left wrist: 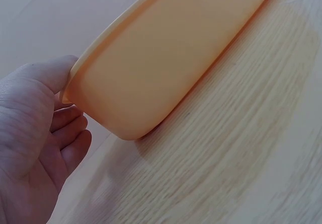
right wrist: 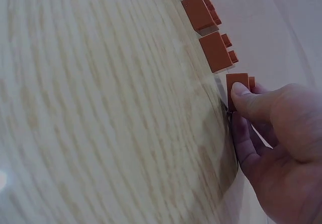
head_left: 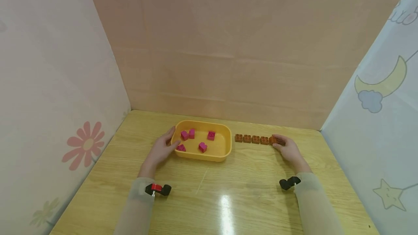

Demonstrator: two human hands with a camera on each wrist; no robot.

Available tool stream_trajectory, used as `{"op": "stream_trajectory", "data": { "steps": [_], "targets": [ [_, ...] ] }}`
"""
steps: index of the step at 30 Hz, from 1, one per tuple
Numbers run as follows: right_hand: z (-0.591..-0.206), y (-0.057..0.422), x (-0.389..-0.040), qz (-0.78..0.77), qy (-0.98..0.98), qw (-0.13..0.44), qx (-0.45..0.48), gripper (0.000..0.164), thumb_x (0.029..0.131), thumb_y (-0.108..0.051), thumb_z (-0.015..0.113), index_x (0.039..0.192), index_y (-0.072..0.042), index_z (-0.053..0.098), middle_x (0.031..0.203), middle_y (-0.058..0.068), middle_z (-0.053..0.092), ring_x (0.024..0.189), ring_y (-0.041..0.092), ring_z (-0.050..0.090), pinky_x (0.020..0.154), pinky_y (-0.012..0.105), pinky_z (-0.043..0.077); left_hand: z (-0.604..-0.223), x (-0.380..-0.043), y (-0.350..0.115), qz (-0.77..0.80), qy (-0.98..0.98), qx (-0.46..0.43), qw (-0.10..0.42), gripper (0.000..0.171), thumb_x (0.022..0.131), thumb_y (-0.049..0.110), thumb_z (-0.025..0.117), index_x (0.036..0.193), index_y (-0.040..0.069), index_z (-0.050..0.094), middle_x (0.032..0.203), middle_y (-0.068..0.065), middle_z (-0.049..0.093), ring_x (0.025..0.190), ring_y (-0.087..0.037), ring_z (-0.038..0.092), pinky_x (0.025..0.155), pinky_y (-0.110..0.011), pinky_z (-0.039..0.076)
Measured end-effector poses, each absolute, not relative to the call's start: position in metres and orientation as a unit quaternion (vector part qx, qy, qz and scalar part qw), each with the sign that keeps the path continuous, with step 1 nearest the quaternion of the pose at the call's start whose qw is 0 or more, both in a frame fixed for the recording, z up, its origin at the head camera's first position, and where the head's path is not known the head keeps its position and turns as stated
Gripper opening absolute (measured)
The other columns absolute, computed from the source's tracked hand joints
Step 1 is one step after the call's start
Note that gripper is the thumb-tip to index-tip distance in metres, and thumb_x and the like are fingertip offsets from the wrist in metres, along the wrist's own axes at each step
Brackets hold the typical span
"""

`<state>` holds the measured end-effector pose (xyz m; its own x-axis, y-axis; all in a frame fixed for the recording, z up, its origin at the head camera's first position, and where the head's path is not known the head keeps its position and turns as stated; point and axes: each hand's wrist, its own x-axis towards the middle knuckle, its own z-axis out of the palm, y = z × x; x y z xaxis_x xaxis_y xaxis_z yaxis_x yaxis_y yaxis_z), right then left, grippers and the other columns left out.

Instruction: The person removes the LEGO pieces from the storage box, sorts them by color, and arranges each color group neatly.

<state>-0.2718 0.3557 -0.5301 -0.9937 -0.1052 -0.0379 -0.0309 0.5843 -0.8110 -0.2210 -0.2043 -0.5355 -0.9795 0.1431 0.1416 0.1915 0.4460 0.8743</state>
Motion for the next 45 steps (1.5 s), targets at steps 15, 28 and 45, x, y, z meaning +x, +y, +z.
{"op": "stream_trajectory", "data": {
  "steps": [15, 28, 45],
  "targets": [
    [-0.5276, 0.3541, -0.2722, -0.41, 0.91, 0.041, -0.037, 0.053, 0.11, -0.01, 0.061, 0.16, 0.0, 0.046, 0.159, 0.033, 0.044, 0.145, 0.054, 0.041, 0.117, 0.07, 0.036, -0.5363, -0.2212, -0.2047, -0.512, -0.853, -0.103, 0.024, 0.074, 0.108, 0.03, 0.068, 0.167, 0.003, 0.032, 0.175, -0.01, 0.027, 0.161, -0.031, 0.023, 0.131, -0.048, 0.02],
    [-0.5267, 0.3521, -0.2738, -0.412, 0.909, 0.059, -0.036, 0.053, 0.111, -0.007, 0.057, 0.162, -0.002, 0.043, 0.161, 0.033, 0.041, 0.146, 0.054, 0.04, 0.117, 0.069, 0.037, -0.5355, -0.2211, -0.2054, -0.51, -0.853, -0.104, 0.027, 0.076, 0.107, 0.032, 0.069, 0.167, 0.003, 0.032, 0.174, -0.011, 0.027, 0.161, -0.032, 0.024, 0.131, -0.048, 0.021],
    [-0.5276, 0.3573, -0.2731, -0.446, 0.892, 0.067, -0.028, 0.057, 0.11, -0.003, 0.056, 0.165, -0.004, 0.039, 0.165, 0.033, 0.035, 0.151, 0.054, 0.033, 0.121, 0.069, 0.032, -0.5381, -0.2223, -0.2048, -0.519, -0.849, -0.097, 0.027, 0.078, 0.106, 0.036, 0.07, 0.166, 0.002, 0.034, 0.174, -0.013, 0.028, 0.161, -0.034, 0.023, 0.131, -0.051, 0.019]
  ]
}}
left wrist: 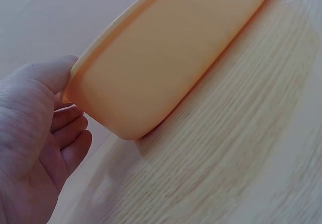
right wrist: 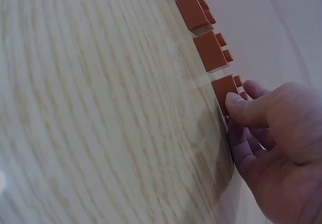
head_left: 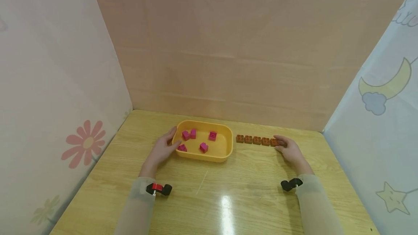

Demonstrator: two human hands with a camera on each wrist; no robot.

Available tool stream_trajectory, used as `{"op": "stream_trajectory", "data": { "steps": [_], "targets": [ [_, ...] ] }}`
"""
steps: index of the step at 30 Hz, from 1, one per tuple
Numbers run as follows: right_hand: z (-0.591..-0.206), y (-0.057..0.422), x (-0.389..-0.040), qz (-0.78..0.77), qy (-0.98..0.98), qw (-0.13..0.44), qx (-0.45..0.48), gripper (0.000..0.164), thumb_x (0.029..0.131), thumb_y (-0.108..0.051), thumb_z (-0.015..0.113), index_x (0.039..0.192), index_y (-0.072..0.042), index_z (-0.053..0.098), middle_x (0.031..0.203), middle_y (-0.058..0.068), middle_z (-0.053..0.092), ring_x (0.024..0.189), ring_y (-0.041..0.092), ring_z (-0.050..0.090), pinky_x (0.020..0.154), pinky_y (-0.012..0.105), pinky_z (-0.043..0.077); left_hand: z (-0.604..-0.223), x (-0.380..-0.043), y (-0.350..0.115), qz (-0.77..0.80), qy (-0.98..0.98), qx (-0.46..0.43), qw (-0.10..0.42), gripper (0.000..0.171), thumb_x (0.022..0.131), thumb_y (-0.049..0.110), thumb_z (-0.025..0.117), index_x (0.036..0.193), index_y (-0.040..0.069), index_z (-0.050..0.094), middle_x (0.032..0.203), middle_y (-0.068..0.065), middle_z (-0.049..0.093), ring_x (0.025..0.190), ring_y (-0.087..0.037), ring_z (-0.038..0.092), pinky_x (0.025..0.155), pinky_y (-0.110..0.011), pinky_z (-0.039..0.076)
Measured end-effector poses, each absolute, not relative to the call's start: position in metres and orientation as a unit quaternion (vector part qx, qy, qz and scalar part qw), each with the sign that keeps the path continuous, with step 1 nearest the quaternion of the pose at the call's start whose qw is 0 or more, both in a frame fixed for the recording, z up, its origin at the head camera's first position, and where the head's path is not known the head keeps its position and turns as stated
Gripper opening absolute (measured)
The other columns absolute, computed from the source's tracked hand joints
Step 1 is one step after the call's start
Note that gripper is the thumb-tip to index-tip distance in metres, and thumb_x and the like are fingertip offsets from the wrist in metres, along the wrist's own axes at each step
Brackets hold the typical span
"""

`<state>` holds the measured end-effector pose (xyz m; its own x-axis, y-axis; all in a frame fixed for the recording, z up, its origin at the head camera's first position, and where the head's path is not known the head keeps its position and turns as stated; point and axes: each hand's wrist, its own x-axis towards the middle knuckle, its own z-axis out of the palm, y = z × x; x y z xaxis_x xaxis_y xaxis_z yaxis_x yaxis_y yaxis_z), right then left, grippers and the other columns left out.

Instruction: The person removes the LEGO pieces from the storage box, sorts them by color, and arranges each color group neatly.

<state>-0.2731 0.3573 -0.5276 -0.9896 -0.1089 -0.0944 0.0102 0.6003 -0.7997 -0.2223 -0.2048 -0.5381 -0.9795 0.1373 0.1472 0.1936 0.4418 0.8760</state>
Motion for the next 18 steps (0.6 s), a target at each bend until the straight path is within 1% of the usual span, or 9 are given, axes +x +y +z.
{"op": "stream_trajectory", "data": {
  "steps": [6, 8, 10, 12, 14, 16, 18],
  "targets": [
    [-0.527, 0.358, -0.269, -0.466, 0.882, 0.065, -0.017, 0.06, 0.109, 0.0, 0.056, 0.166, -0.005, 0.038, 0.167, 0.031, 0.033, 0.153, 0.052, 0.031, 0.122, 0.068, 0.03, -0.539, -0.222, -0.204, -0.521, -0.848, -0.093, 0.023, 0.077, 0.106, 0.036, 0.069, 0.166, 0.004, 0.034, 0.174, -0.01, 0.028, 0.161, -0.032, 0.023, 0.131, -0.049, 0.019],
    [-0.526, 0.358, -0.266, -0.471, 0.88, 0.062, -0.014, 0.061, 0.108, 0.0, 0.056, 0.166, -0.006, 0.037, 0.168, 0.031, 0.033, 0.153, 0.052, 0.031, 0.122, 0.067, 0.032, -0.538, -0.222, -0.203, -0.521, -0.848, -0.093, 0.021, 0.076, 0.106, 0.036, 0.069, 0.166, 0.004, 0.034, 0.174, -0.01, 0.028, 0.162, -0.031, 0.023, 0.131, -0.049, 0.02],
    [-0.524, 0.358, -0.263, -0.481, 0.875, 0.061, -0.01, 0.062, 0.109, 0.0, 0.056, 0.167, -0.007, 0.035, 0.167, 0.031, 0.033, 0.153, 0.051, 0.032, 0.12, 0.063, 0.038, -0.538, -0.222, -0.203, -0.519, -0.849, -0.094, 0.02, 0.076, 0.106, 0.035, 0.069, 0.167, 0.005, 0.033, 0.175, -0.009, 0.027, 0.162, -0.031, 0.023, 0.131, -0.049, 0.02],
    [-0.523, 0.357, -0.261, -0.491, 0.87, 0.055, -0.007, 0.062, 0.109, -0.002, 0.056, 0.168, -0.007, 0.035, 0.166, 0.031, 0.034, 0.153, 0.049, 0.034, 0.115, 0.052, 0.048, -0.538, -0.222, -0.203, -0.517, -0.851, -0.096, 0.018, 0.076, 0.107, 0.035, 0.068, 0.167, 0.005, 0.033, 0.175, -0.009, 0.027, 0.162, -0.031, 0.023, 0.131, -0.049, 0.02],
    [-0.521, 0.356, -0.26, -0.501, 0.864, 0.047, -0.005, 0.062, 0.11, -0.004, 0.056, 0.168, -0.008, 0.035, 0.166, 0.031, 0.035, 0.153, 0.047, 0.034, 0.107, 0.036, 0.054, -0.538, -0.222, -0.203, -0.516, -0.851, -0.092, 0.017, 0.075, 0.107, 0.035, 0.068, 0.167, 0.007, 0.033, 0.175, -0.007, 0.027, 0.162, -0.03, 0.023, 0.131, -0.048, 0.021],
    [-0.52, 0.354, -0.259, -0.512, 0.858, 0.035, -0.007, 0.061, 0.11, -0.006, 0.056, 0.168, -0.008, 0.035, 0.166, 0.03, 0.036, 0.154, 0.046, 0.034, 0.1, 0.024, 0.054, -0.538, -0.222, -0.203, -0.516, -0.851, -0.093, 0.017, 0.075, 0.107, 0.033, 0.068, 0.167, 0.006, 0.033, 0.175, -0.008, 0.027, 0.162, -0.031, 0.023, 0.131, -0.049, 0.021],
    [-0.519, 0.351, -0.259, -0.52, 0.854, 0.019, -0.007, 0.06, 0.111, -0.008, 0.057, 0.167, -0.008, 0.037, 0.166, 0.029, 0.037, 0.153, 0.045, 0.035, 0.094, 0.017, 0.052, -0.537, -0.221, -0.203, -0.518, -0.85, -0.092, 0.018, 0.075, 0.107, 0.033, 0.069, 0.167, 0.007, 0.033, 0.175, -0.008, 0.027, 0.162, -0.031, 0.023, 0.131, -0.049, 0.02]
  ]
}}
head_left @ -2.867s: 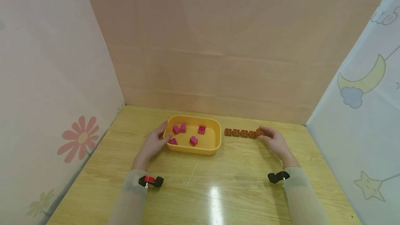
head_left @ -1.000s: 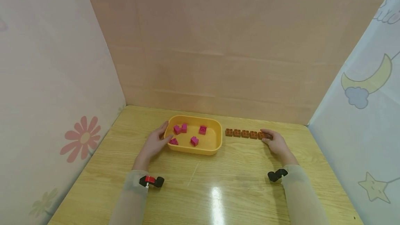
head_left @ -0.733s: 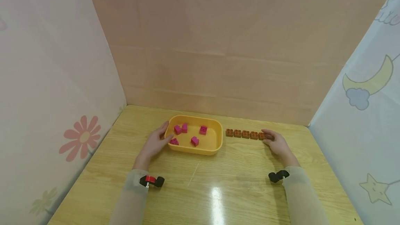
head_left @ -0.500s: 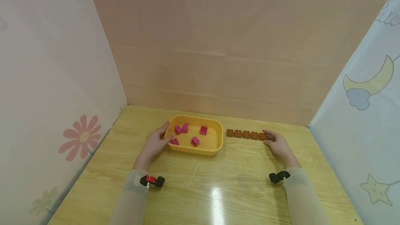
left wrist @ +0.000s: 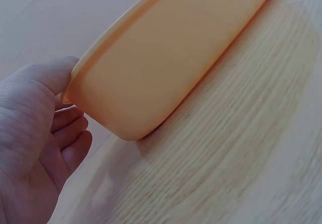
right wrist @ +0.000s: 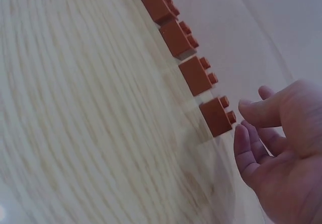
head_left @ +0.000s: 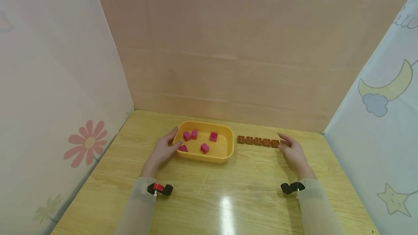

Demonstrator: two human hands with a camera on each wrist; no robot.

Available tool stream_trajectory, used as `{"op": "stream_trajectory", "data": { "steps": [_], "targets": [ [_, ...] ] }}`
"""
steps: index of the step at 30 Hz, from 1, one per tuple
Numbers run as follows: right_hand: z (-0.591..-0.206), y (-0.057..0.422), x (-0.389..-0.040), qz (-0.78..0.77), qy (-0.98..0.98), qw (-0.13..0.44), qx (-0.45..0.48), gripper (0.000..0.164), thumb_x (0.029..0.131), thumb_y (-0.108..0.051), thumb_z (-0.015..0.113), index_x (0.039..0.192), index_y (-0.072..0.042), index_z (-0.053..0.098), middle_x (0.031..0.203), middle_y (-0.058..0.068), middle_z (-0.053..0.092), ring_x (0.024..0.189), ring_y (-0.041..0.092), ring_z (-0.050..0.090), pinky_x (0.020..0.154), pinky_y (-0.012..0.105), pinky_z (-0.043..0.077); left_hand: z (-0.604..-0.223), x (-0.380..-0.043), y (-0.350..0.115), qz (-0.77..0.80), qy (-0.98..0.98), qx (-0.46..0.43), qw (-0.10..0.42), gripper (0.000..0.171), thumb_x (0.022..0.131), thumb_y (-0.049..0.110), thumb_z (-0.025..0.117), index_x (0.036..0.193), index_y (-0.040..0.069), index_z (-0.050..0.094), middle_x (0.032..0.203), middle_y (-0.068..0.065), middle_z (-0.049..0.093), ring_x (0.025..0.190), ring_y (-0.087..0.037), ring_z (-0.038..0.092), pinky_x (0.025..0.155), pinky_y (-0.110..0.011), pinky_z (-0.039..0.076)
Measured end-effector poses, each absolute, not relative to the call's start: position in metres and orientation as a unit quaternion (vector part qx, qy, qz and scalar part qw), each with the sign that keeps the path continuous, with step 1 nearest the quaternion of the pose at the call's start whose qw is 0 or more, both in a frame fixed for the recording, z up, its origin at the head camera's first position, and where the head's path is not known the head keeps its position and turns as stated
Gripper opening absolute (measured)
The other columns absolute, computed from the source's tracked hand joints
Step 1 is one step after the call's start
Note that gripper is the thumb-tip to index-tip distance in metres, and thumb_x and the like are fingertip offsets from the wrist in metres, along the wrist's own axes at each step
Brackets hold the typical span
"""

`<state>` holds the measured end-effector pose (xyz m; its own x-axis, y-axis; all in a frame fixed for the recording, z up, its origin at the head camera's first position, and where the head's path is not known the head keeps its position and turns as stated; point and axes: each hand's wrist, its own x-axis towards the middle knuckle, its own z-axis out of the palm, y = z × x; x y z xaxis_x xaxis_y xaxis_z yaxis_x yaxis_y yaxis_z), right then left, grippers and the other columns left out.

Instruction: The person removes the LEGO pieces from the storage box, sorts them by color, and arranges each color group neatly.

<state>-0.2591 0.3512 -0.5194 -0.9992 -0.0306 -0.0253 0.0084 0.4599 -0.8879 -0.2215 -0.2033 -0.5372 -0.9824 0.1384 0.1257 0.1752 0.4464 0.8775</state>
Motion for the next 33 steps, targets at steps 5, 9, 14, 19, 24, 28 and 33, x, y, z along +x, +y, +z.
{"op": "stream_trajectory", "data": {
  "steps": [5, 9, 14, 19, 24, 28, 33],
  "targets": [
    [-0.516, 0.341, -0.259, -0.517, 0.856, -0.027, -0.014, 0.058, 0.109, -0.008, 0.059, 0.164, -0.007, 0.042, 0.165, 0.024, 0.041, 0.152, 0.044, 0.039, 0.089, 0.009, 0.047, -0.537, -0.222, -0.203, -0.523, -0.847, -0.092, 0.019, 0.075, 0.107, 0.031, 0.069, 0.167, 0.007, 0.033, 0.175, -0.008, 0.027, 0.162, -0.031, 0.023, 0.131, -0.049, 0.02],
    [-0.513, 0.329, -0.259, -0.524, 0.849, -0.053, -0.028, 0.056, 0.108, -0.004, 0.06, 0.162, -0.005, 0.045, 0.165, 0.024, 0.042, 0.151, 0.044, 0.04, 0.087, 0.005, 0.045, -0.538, -0.222, -0.203, -0.523, -0.847, -0.095, 0.021, 0.074, 0.107, 0.029, 0.069, 0.167, 0.006, 0.033, 0.175, -0.009, 0.028, 0.162, -0.031, 0.023, 0.131, -0.049, 0.02],
    [-0.506, 0.31, -0.259, -0.543, 0.836, -0.056, -0.047, 0.055, 0.108, -0.002, 0.061, 0.161, -0.005, 0.047, 0.163, 0.026, 0.044, 0.15, 0.043, 0.042, 0.092, 0.008, 0.047, -0.537, -0.222, -0.203, -0.519, -0.849, -0.096, 0.027, 0.075, 0.106, 0.03, 0.069, 0.167, 0.005, 0.033, 0.174, -0.011, 0.028, 0.161, -0.033, 0.023, 0.131, -0.051, 0.02],
    [-0.498, 0.284, -0.256, -0.569, 0.82, -0.038, -0.058, 0.054, 0.108, -0.002, 0.061, 0.16, -0.005, 0.049, 0.162, 0.024, 0.045, 0.151, 0.039, 0.042, 0.102, 0.021, 0.049, -0.537, -0.221, -0.204, -0.515, -0.851, -0.099, 0.033, 0.077, 0.106, 0.034, 0.07, 0.166, 0.003, 0.034, 0.174, -0.013, 0.028, 0.161, -0.034, 0.024, 0.131, -0.051, 0.019],
    [-0.494, 0.257, -0.252, -0.594, 0.8, -0.014, -0.078, 0.052, 0.108, -0.003, 0.062, 0.158, -0.005, 0.05, 0.16, 0.022, 0.047, 0.15, 0.037, 0.042, 0.115, 0.04, 0.046, -0.537, -0.219, -0.203, -0.516, -0.851, -0.094, 0.032, 0.075, 0.106, 0.032, 0.069, 0.166, 0.002, 0.034, 0.174, -0.014, 0.028, 0.161, -0.035, 0.024, 0.131, -0.052, 0.019],
    [-0.495, 0.234, -0.251, -0.605, 0.791, -0.005, -0.09, 0.049, 0.107, -0.003, 0.063, 0.155, -0.006, 0.054, 0.157, 0.018, 0.052, 0.148, 0.036, 0.045, 0.12, 0.054, 0.04, -0.535, -0.219, -0.202, -0.511, -0.854, -0.091, 0.031, 0.073, 0.107, 0.028, 0.069, 0.166, 0.002, 0.034, 0.174, -0.014, 0.028, 0.161, -0.035, 0.024, 0.131, -0.052, 0.019],
    [-0.494, 0.205, -0.252, -0.622, 0.775, -0.002, -0.113, 0.046, 0.105, 0.001, 0.064, 0.151, -0.005, 0.059, 0.154, 0.02, 0.056, 0.144, 0.036, 0.05, 0.118, 0.055, 0.045, -0.534, -0.221, -0.202, -0.509, -0.855, -0.093, 0.029, 0.072, 0.107, 0.026, 0.069, 0.166, 0.002, 0.034, 0.174, -0.014, 0.028, 0.161, -0.036, 0.024, 0.131, -0.052, 0.02]
  ]
}}
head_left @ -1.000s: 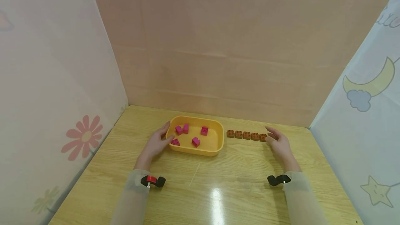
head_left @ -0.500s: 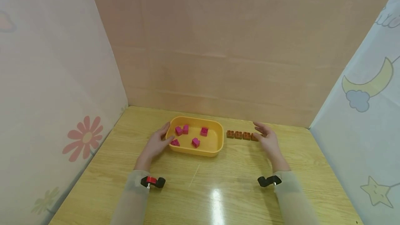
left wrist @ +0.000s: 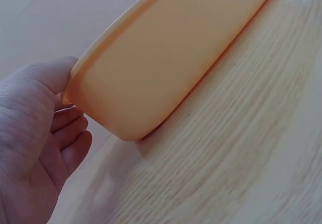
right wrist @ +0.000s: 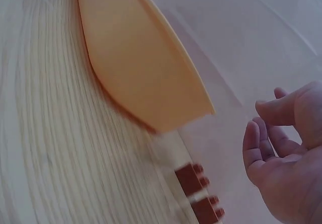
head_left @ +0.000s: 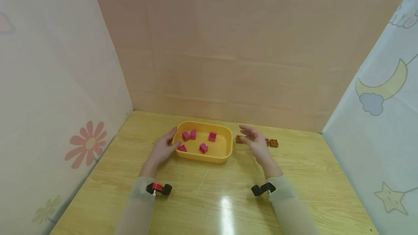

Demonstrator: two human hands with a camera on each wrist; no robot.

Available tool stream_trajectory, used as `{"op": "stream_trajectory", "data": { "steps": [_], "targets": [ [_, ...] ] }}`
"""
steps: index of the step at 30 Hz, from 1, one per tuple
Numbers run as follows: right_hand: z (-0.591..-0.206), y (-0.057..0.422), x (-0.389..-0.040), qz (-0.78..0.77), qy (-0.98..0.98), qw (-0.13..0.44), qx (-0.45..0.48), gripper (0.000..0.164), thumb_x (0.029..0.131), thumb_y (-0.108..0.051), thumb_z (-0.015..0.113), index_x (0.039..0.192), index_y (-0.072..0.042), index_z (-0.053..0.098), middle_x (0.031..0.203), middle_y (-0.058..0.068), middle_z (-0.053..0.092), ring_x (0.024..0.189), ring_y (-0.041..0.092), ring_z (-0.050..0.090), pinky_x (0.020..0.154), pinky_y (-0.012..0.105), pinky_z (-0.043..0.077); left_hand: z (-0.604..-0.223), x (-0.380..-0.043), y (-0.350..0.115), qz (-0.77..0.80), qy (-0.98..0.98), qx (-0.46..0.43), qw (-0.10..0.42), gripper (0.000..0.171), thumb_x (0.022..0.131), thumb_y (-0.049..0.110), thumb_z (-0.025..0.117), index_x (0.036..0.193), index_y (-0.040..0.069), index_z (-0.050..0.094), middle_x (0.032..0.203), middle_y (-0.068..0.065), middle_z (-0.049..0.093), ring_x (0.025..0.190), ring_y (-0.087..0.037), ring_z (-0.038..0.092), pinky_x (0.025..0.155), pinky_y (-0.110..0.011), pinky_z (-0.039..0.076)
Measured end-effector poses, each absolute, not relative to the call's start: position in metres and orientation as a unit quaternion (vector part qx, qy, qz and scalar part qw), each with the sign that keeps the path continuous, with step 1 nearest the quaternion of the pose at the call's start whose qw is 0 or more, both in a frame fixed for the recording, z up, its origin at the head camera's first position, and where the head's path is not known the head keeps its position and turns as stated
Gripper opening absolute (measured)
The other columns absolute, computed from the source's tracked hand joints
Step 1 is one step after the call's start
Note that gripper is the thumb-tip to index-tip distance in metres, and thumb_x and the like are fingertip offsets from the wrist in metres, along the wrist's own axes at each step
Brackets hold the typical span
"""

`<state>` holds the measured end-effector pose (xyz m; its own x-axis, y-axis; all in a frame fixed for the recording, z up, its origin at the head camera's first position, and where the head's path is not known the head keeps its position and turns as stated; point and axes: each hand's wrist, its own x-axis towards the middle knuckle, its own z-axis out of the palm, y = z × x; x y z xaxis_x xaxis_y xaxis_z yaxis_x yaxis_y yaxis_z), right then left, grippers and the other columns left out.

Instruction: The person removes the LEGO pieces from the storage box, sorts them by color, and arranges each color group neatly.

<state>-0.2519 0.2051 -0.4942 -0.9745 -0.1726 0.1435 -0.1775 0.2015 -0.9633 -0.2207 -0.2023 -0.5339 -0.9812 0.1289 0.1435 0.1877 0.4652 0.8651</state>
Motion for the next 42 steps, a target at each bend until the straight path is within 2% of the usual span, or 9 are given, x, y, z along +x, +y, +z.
{"op": "stream_trajectory", "data": {
  "steps": [4, 7, 13, 17, 24, 29, 34, 42],
  "targets": [
    [-0.492, 0.182, -0.25, 0.633, -0.762, -0.005, 0.136, 0.046, 0.104, 0.005, 0.064, 0.149, -0.002, 0.06, 0.152, 0.024, 0.057, 0.141, 0.038, 0.053, 0.109, 0.04, 0.054, -0.533, -0.222, -0.203, -0.507, -0.856, -0.094, 0.025, 0.073, 0.107, 0.028, 0.069, 0.166, 0.003, 0.034, 0.174, -0.013, 0.028, 0.161, -0.034, 0.023, 0.131, -0.052, 0.019],
    [-0.492, 0.167, -0.247, 0.634, -0.758, -0.018, 0.152, 0.046, 0.104, 0.005, 0.064, 0.149, -0.002, 0.06, 0.15, 0.022, 0.059, 0.14, 0.038, 0.054, 0.108, 0.035, 0.054, -0.532, -0.222, -0.204, -0.503, -0.859, -0.093, 0.02, 0.073, 0.107, 0.029, 0.068, 0.167, 0.004, 0.034, 0.174, -0.012, 0.028, 0.161, -0.034, 0.023, 0.131, -0.052, 0.019],
    [-0.491, 0.139, -0.242, 0.623, -0.757, -0.061, 0.188, 0.047, 0.104, 0.002, 0.064, 0.151, 0.001, 0.057, 0.153, 0.024, 0.056, 0.142, 0.042, 0.052, 0.114, 0.052, 0.05, -0.533, -0.222, -0.204, -0.493, -0.865, -0.093, 0.012, 0.073, 0.108, 0.03, 0.067, 0.167, 0.003, 0.033, 0.175, -0.012, 0.026, 0.162, -0.033, 0.022, 0.131, -0.051, 0.019],
    [-0.492, 0.124, -0.241, 0.607, -0.762, -0.084, 0.209, 0.049, 0.104, 0.002, 0.064, 0.152, 0.002, 0.055, 0.155, 0.025, 0.054, 0.144, 0.045, 0.05, 0.116, 0.058, 0.046, -0.531, -0.221, -0.203, -0.491, -0.867, -0.091, 0.006, 0.074, 0.108, 0.03, 0.066, 0.167, 0.004, 0.031, 0.175, -0.012, 0.024, 0.162, -0.034, 0.021, 0.131, -0.052, 0.017],
    [-0.495, 0.109, -0.244, 0.567, -0.791, -0.095, 0.211, 0.049, 0.103, 0.006, 0.063, 0.15, -0.006, 0.06, 0.151, 0.022, 0.058, 0.139, 0.045, 0.055, 0.11, 0.054, 0.053, -0.53, -0.22, -0.203, -0.478, -0.874, -0.093, 0.004, 0.074, 0.109, 0.03, 0.066, 0.167, 0.002, 0.03, 0.176, -0.014, 0.023, 0.162, -0.035, 0.02, 0.131, -0.053, 0.018],
    [-0.495, 0.104, -0.248, 0.522, -0.818, -0.097, 0.221, 0.048, 0.102, 0.006, 0.062, 0.149, -0.005, 0.061, 0.15, 0.022, 0.06, 0.136, 0.042, 0.058, 0.11, 0.055, 0.053, -0.529, -0.22, -0.202, -0.475, -0.875, -0.094, 0.008, 0.074, 0.109, 0.03, 0.066, 0.167, 0.002, 0.03, 0.175, -0.014, 0.025, 0.161, -0.035, 0.022, 0.131, -0.052, 0.018],
    [-0.492, 0.097, -0.252, 0.495, -0.825, -0.134, 0.237, 0.049, 0.1, 0.005, 0.062, 0.148, 0.002, 0.06, 0.149, 0.023, 0.06, 0.134, 0.043, 0.058, 0.111, 0.055, 0.052, -0.528, -0.219, -0.202, -0.476, -0.875, -0.093, 0.007, 0.074, 0.109, 0.029, 0.066, 0.168, 0.003, 0.029, 0.175, -0.014, 0.025, 0.161, -0.036, 0.022, 0.131, -0.052, 0.019],
    [-0.495, 0.088, -0.257, 0.461, -0.84, -0.171, 0.23, 0.053, 0.093, 0.011, 0.065, 0.144, -0.001, 0.065, 0.144, 0.016, 0.065, 0.129, 0.034, 0.064, 0.104, 0.045, 0.058, -0.529, -0.22, -0.201, -0.471, -0.877, -0.095, 0.016, 0.073, 0.108, 0.026, 0.066, 0.167, 0.001, 0.031, 0.174, -0.015, 0.027, 0.16, -0.036, 0.024, 0.13, -0.052, 0.022]
  ]
}}
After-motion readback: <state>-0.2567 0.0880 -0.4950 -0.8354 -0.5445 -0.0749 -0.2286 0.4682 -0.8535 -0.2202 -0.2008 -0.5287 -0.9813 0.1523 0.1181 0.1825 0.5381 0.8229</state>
